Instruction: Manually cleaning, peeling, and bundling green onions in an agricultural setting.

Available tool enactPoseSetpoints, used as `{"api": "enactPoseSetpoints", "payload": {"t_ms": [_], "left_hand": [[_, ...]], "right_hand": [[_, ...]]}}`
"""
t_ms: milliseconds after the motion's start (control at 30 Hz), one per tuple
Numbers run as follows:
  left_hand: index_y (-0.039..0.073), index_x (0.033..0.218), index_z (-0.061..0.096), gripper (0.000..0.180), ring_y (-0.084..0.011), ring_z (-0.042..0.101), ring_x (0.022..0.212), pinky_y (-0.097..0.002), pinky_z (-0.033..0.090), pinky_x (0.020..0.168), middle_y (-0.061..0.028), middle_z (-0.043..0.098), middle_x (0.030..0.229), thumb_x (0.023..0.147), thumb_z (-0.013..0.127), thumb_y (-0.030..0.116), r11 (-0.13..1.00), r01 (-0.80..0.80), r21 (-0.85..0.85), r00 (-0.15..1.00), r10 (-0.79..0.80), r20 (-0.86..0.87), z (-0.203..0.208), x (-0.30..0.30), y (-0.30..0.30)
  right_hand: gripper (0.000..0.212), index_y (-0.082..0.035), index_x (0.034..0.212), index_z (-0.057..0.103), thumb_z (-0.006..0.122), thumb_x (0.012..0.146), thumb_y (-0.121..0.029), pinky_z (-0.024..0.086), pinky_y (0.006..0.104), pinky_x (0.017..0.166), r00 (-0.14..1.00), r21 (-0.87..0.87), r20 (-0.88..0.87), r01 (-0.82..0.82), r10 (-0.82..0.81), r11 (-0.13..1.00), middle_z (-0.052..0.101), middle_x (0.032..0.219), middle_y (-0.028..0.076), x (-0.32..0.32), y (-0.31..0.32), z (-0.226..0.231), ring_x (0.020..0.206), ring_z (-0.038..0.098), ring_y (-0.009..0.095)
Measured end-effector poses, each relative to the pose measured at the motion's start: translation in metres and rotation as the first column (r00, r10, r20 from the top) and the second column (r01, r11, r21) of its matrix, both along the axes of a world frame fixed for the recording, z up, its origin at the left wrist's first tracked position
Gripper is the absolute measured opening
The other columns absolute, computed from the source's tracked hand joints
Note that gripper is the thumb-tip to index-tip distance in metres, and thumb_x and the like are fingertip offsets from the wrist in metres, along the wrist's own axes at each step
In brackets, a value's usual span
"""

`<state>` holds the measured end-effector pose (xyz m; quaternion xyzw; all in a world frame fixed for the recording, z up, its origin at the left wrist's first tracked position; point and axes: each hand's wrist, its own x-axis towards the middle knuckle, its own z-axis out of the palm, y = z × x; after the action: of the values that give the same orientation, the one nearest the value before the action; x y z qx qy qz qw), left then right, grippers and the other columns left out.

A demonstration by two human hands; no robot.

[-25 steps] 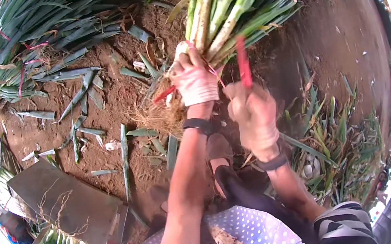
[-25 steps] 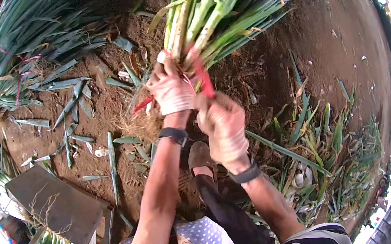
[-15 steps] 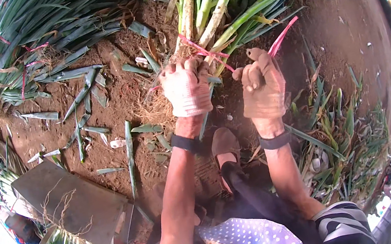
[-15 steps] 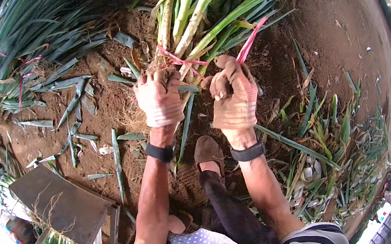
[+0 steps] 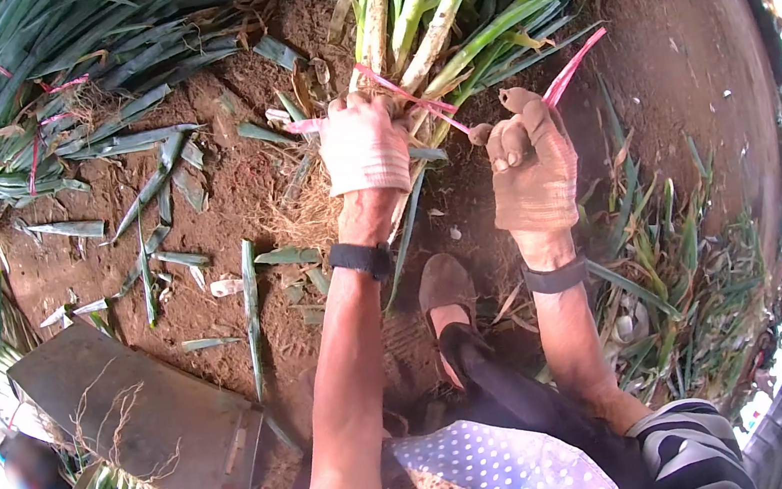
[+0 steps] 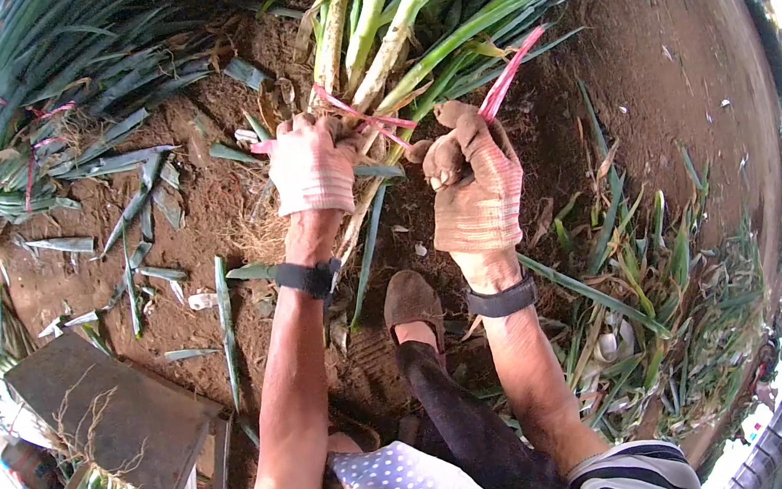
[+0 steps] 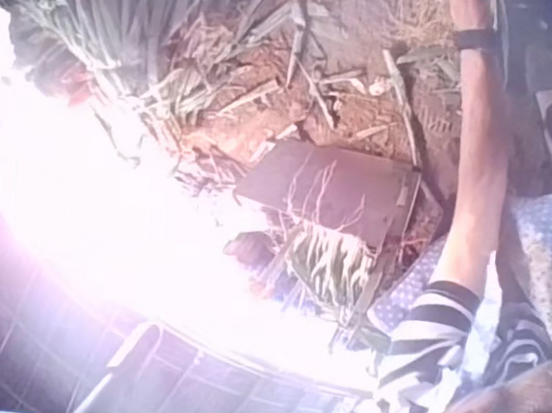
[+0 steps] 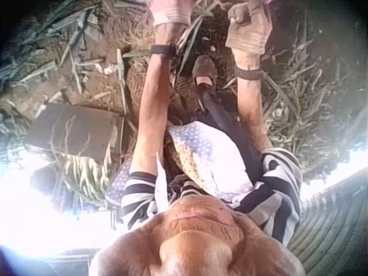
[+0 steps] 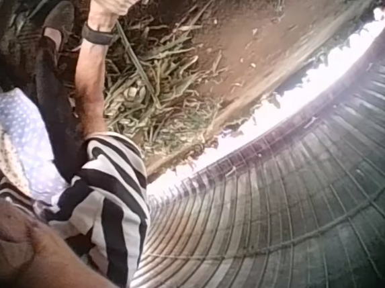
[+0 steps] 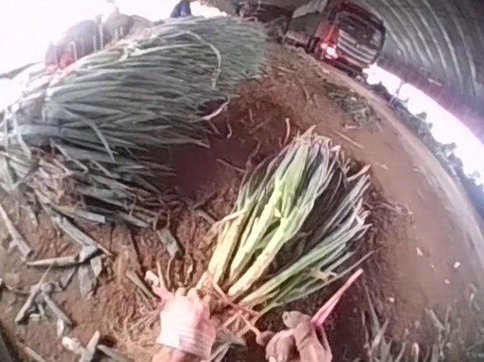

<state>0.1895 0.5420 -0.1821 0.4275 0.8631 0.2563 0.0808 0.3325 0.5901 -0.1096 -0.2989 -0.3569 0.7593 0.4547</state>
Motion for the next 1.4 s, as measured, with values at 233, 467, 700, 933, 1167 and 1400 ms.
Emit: {"api": "enactPoseSetpoints", "payload": {"t_ms": [233, 467, 700, 933, 1167, 1400], "left_hand": [[-0.001, 0.082, 0.061, 0.022, -0.0078, 0.049, 0.057, -0.0190, 0.041, 0.054, 0.0008, 0.056, 0.068, 0.082, 0.066, 0.020, 0.935, -0.226, 0.272, 0.432, -0.154, 0.888, 0.004, 0.017, -0.016], [0.009, 0.073, 0.058, 0.021, -0.0074, 0.037, 0.036, -0.0224, 0.025, 0.034, 0.0032, 0.045, 0.049, 0.087, 0.061, 0.024, 0.900, -0.434, 0.047, -0.155, -0.126, 0.980, 0.038, 0.053, -0.032], [0.004, 0.091, 0.063, 0.014, -0.0132, 0.060, 0.067, -0.0275, 0.049, 0.063, -0.0042, 0.066, 0.080, 0.082, 0.065, 0.014, 0.961, 0.234, 0.146, 0.584, -0.259, 0.769, 0.021, 0.094, -0.039], [0.014, 0.113, 0.054, 0.071, -0.0305, 0.050, 0.105, -0.0445, 0.041, 0.087, -0.0101, 0.053, 0.111, 0.049, 0.081, 0.030, 0.977, 0.158, 0.141, 0.987, -0.153, -0.043, 0.053, 0.072, -0.006], [0.015, 0.104, 0.059, 0.047, -0.0282, 0.046, 0.106, -0.0456, 0.034, 0.093, -0.0049, 0.054, 0.106, 0.059, 0.071, 0.019, 0.953, 0.156, 0.261, 0.985, -0.131, -0.110, 0.001, 0.100, 0.014], [0.016, 0.101, 0.059, 0.042, -0.0282, 0.047, 0.106, -0.0444, 0.034, 0.091, -0.0047, 0.053, 0.106, 0.062, 0.072, 0.024, 0.944, 0.151, 0.293, 0.980, -0.104, -0.171, -0.010, 0.098, 0.018]], "right_hand": [[0.023, -0.001, 0.093, 0.059, 0.055, 0.090, -0.024, 0.045, 0.0342, 0.070, 0.998, -0.031, 0.027, 0.060, -0.059, 0.998, 0.041, 0.054, -0.001, 0.004, 0.015, -0.003, 0.053, 0.041, 0.013], [0.026, -0.003, 0.097, 0.060, 0.051, 0.093, -0.026, 0.047, 0.0375, 0.074, 0.991, 0.042, 0.110, 0.073, -0.077, 0.996, 0.038, 0.056, -0.001, 0.002, 0.040, -0.018, 0.054, 0.042, 0.013], [0.027, -0.002, 0.100, 0.058, 0.050, 0.093, -0.026, 0.033, 0.0240, 0.047, 0.991, -0.022, -0.130, -0.043, 0.040, 0.999, 0.027, 0.047, -0.008, 0.027, 0.050, 0.016, 0.041, 0.027, 0.006], [0.027, 0.001, 0.095, 0.056, 0.045, 0.095, -0.023, 0.030, 0.0242, 0.041, 0.997, -0.108, 0.060, -0.032, 0.038, 0.994, 0.027, 0.045, -0.006, 0.049, 0.005, 0.047, 0.038, 0.027, 0.006], [0.028, 0.003, 0.088, 0.055, 0.048, 0.094, -0.024, 0.028, 0.0232, 0.041, 0.999, -0.171, 0.039, -0.009, 0.016, 0.985, 0.033, 0.045, -0.006, 0.043, -0.015, 0.058, 0.037, 0.028, 0.005], [0.024, -0.007, 0.068, 0.045, 0.053, 0.088, -0.018, 0.031, 0.0251, 0.049, 0.922, -0.216, 0.387, 0.072, 0.018, 0.974, 0.043, 0.064, 0.000, 0.038, -0.050, 0.074, 0.048, 0.034, 0.010]]}}
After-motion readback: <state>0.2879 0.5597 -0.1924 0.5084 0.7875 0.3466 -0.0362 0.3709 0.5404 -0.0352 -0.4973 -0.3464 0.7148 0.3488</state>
